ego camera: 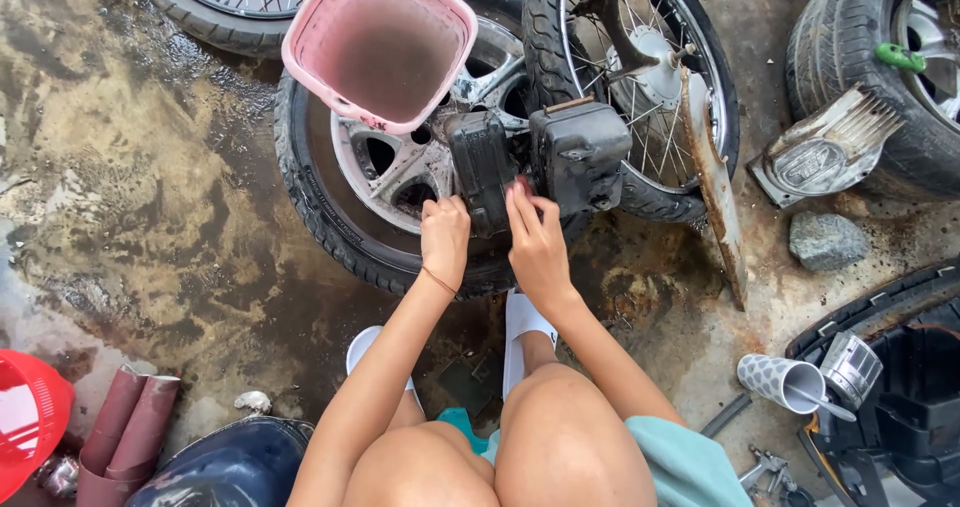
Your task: The person sits on the ground and uses a sanding block to smooth the surface of a metal part attached to a motorcycle wheel. They repeatedly rub the sandpaper against the metal component, occasionally pausing to adjust the sanding block.
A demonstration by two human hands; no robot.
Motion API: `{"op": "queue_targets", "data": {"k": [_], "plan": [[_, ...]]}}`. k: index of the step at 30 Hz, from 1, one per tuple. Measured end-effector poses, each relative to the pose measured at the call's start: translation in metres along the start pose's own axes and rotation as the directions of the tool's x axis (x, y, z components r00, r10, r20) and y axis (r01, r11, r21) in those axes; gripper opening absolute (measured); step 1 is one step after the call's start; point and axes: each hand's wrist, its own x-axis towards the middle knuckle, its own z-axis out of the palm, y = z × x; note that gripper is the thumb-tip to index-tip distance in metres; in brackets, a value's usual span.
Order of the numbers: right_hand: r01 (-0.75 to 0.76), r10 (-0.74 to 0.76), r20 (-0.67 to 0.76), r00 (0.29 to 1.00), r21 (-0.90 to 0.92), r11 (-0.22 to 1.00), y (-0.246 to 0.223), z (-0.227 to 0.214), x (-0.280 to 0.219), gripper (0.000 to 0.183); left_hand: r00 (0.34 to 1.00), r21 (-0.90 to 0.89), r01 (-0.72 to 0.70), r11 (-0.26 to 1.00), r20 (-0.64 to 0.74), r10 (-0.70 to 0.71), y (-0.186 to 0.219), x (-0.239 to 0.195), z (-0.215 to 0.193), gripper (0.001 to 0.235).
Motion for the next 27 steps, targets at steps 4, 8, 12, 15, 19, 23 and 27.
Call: {"op": "queue_targets", "data": {"k": [4,8,12,15,19,23,27], "plan": [[0.117,-0.115,0.034,0.993,-0.073,0.990,-0.004,-0.025,-0.011,0.040,0.999,0.016,-0.008,1.000,-0.031,0.009,-0.002,0.003,-0.005,0.012],[0.019,-0.020,-0.025,0.999,-0.041,0.999,-0.004,0.013,0.006,0.048,1.000,0.013,-0.014,1.000,-0.016,0.014,0.001,0.003,-0.003,0.011],[-0.022,0.022,-0.105,0.994,-0.001,1.000,-0.008,0.010,0.036,0.042,1.000,-0.022,0.002,1.000,-0.026,-0.003,0.004,0.001,0.012,0.010],[0.018,-0.019,-0.022,1.000,-0.044,0.999,-0.006,-0.004,0.007,0.046,0.999,0.025,-0.029,0.999,-0.033,0.030,-0.004,0.001,-0.004,0.014],[-0.033,0.036,0.055,0.998,-0.057,0.998,-0.001,-0.016,-0.030,0.050,0.998,0.011,-0.047,0.999,-0.038,0.047,-0.003,-0.003,0.001,0.012],[-0.186,0.178,0.098,0.979,0.075,0.980,-0.001,-0.005,-0.032,0.054,0.999,-0.008,-0.040,0.999,-0.014,0.040,-0.005,-0.006,0.000,0.009],[-0.119,0.120,0.023,0.993,-0.026,0.993,-0.006,-0.001,-0.003,0.045,1.000,-0.051,-0.012,0.999,0.011,0.013,-0.008,0.000,-0.010,0.008]]}}
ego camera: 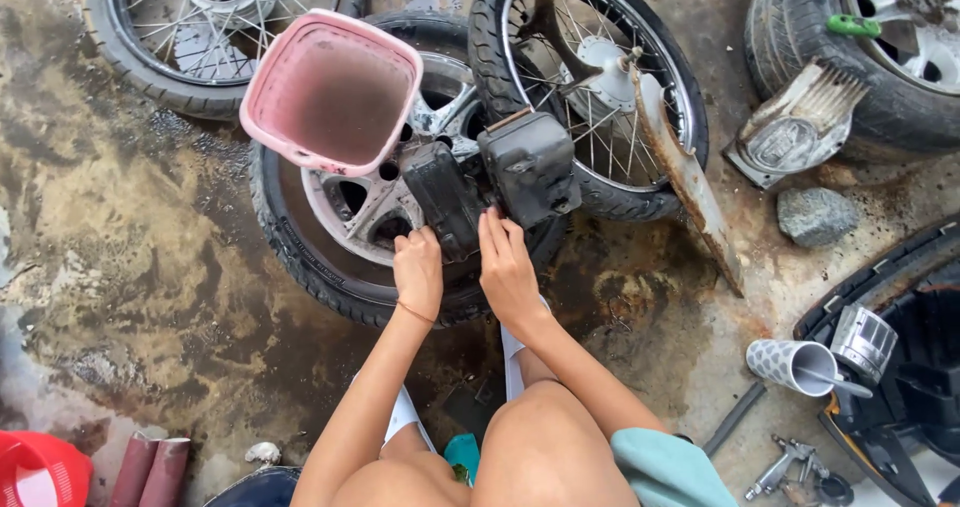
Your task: The person sits on the ground and uses a sanding block to smooth the surface of a metal part attached to a motorcycle wheel. They repeatedly rub the sandpaper against the metal component, occasionally pausing to adjust the sanding block.
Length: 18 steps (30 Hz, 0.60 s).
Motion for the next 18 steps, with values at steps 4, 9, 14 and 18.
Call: {"op": "queue_targets", "data": {"k": [4,9,14,18], "plan": [[-0.004,0.009,-0.043,0.999,0.104,0.995,-0.006,0.004,0.022,0.040,0.999,0.024,-0.042,0.999,-0.007,0.042,-0.007,0.006,-0.012,0.011],[0.026,-0.025,-0.094,0.995,0.008,1.000,-0.004,0.008,0.016,0.040,0.999,-0.030,-0.051,0.998,0.016,0.051,-0.014,0.005,-0.032,0.011],[0.124,-0.125,-0.040,0.991,-0.027,0.992,0.005,-0.014,-0.007,0.036,0.997,-0.013,-0.079,0.997,0.020,0.079,-0.020,0.011,-0.038,0.013],[0.136,-0.145,-0.096,0.985,-0.100,0.986,0.007,0.012,0.016,0.035,0.998,-0.030,-0.054,0.998,0.028,0.055,-0.014,0.004,-0.023,0.011]]}}
